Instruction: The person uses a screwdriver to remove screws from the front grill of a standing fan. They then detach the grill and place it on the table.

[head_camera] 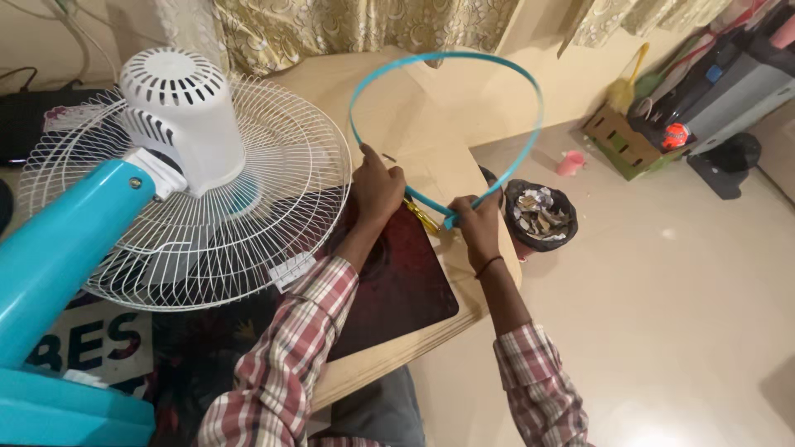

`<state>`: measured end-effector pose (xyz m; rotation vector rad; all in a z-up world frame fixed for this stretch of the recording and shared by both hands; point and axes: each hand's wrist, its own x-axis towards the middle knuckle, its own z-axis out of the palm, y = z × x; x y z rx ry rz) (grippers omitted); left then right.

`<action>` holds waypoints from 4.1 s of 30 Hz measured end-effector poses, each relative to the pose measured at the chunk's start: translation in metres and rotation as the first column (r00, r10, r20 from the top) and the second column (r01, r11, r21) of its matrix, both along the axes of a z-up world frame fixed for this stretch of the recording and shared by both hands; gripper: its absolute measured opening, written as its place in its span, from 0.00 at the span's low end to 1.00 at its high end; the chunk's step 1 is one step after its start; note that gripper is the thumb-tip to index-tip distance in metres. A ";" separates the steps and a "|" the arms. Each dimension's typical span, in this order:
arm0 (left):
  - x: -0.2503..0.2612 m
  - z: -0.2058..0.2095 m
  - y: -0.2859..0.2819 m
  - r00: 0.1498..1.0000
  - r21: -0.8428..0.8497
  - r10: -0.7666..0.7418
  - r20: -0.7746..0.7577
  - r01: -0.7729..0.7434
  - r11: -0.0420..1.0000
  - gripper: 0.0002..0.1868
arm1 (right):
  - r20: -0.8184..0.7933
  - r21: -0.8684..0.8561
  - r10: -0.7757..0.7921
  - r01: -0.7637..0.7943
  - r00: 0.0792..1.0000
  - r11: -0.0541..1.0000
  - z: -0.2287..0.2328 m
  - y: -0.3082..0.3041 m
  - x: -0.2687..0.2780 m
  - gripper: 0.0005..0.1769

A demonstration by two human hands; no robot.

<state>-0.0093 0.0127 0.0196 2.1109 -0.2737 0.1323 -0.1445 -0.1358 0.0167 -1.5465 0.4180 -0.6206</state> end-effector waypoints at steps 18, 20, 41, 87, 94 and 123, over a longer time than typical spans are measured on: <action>-0.066 -0.024 0.033 0.999 0.169 -0.013 0.042 0.005 0.986 0.43 | -0.265 -0.355 -0.091 -0.010 0.960 0.935 0.005 0.042 0.002 0.50; -0.080 -0.021 0.035 0.997 0.105 -0.027 0.074 0.019 0.994 0.42 | -0.301 -0.471 -0.142 -0.017 0.943 0.882 0.005 0.048 0.006 0.52; -0.127 0.016 0.098 0.895 0.484 -0.155 0.419 -0.076 0.872 0.13 | 0.065 -0.912 -0.048 0.079 0.997 0.402 0.013 0.005 0.001 0.19; -0.156 0.032 0.083 0.813 0.680 -0.411 0.413 0.024 0.733 0.19 | -0.076 -0.805 0.167 -0.159 0.983 0.571 0.018 0.022 -0.041 0.07; -0.120 0.011 0.081 0.683 0.627 -0.436 0.586 -0.042 0.778 0.16 | -0.054 -0.878 0.218 -0.150 0.974 0.454 0.032 0.043 -0.062 0.11; -0.130 0.010 0.113 0.751 0.577 -0.255 0.609 -0.199 0.792 0.13 | -0.062 -0.910 -0.505 0.159 0.861 0.383 0.024 0.049 -0.081 0.52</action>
